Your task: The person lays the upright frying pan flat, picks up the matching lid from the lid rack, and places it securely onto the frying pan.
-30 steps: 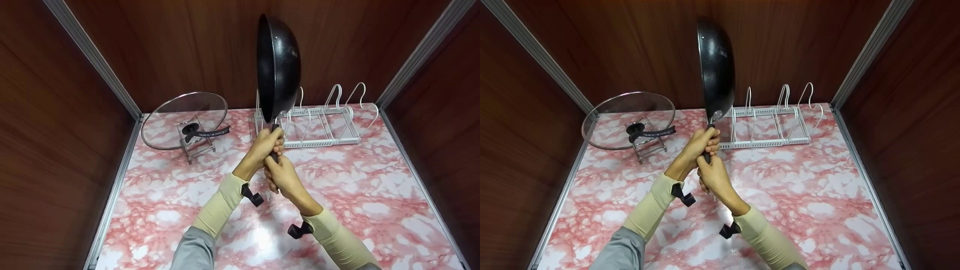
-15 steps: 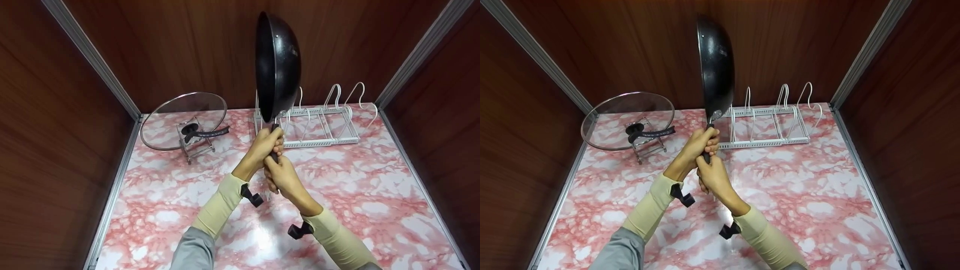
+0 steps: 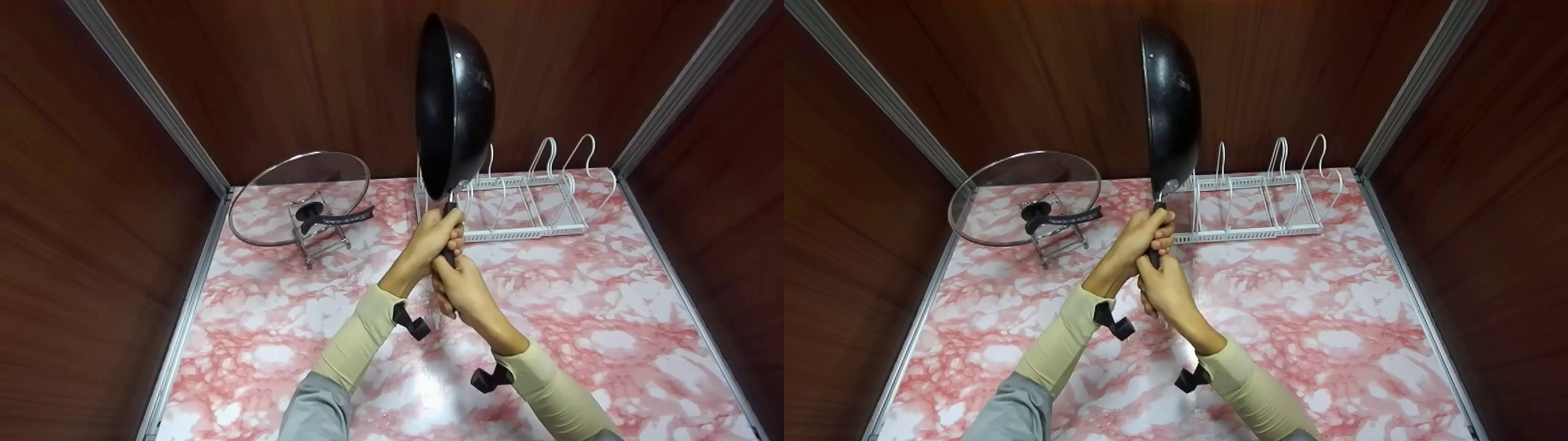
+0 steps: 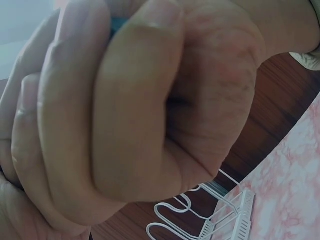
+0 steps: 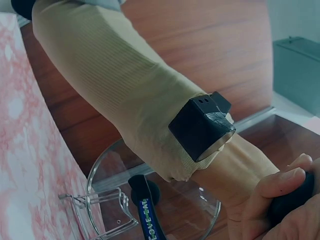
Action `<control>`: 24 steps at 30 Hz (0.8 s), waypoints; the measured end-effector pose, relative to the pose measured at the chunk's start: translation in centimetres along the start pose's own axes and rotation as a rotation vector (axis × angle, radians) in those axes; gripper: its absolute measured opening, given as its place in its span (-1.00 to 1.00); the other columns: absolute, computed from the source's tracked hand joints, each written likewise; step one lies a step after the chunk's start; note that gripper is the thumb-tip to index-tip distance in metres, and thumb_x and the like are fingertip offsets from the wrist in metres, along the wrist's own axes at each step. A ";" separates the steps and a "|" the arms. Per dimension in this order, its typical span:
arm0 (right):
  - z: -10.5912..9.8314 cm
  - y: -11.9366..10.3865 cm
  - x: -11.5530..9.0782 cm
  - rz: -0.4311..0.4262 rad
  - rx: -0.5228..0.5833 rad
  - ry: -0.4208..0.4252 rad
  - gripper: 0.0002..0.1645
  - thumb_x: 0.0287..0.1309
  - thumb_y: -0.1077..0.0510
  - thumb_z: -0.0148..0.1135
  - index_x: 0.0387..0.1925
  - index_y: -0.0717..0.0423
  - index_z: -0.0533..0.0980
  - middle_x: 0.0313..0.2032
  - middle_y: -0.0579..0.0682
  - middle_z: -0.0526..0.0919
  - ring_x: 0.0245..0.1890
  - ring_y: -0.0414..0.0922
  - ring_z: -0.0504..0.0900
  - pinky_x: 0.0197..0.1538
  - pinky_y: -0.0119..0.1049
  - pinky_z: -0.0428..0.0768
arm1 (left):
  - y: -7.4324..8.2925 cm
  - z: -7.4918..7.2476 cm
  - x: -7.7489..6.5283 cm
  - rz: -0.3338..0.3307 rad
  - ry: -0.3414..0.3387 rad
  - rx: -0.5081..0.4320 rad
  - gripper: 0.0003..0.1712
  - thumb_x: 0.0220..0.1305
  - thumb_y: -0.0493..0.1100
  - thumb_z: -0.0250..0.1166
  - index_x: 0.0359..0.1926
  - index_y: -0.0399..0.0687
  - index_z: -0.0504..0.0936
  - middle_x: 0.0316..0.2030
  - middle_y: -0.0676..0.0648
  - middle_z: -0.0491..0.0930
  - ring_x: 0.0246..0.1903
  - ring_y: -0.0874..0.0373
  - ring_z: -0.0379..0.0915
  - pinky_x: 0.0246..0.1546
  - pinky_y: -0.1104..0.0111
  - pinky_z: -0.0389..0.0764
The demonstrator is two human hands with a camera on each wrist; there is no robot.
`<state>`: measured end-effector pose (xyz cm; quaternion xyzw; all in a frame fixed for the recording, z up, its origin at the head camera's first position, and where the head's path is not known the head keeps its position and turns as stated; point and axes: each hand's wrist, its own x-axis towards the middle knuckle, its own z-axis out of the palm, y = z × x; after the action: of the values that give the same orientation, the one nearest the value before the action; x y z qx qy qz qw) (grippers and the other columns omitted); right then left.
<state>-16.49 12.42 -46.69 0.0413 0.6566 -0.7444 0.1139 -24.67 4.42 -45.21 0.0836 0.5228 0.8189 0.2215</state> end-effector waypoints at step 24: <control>0.2 0.2 -0.3 0.026 0.044 -0.047 -0.47 0.50 0.15 -0.05 -0.69 0.10 0.23 -0.85 -0.14 0.24 -0.94 -0.26 0.22 -0.86 -0.36 0.18 | -0.1 -0.3 -0.7 0.019 -0.002 -0.022 -0.76 0.49 -0.28 0.06 -0.41 -0.02 0.38 -0.66 0.14 0.27 -0.74 0.38 0.24 -0.68 0.52 0.40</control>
<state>-16.12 12.28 -46.81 0.0350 0.6368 -0.7578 0.1381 -24.10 3.92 -45.34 0.0871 0.5129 0.8265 0.2150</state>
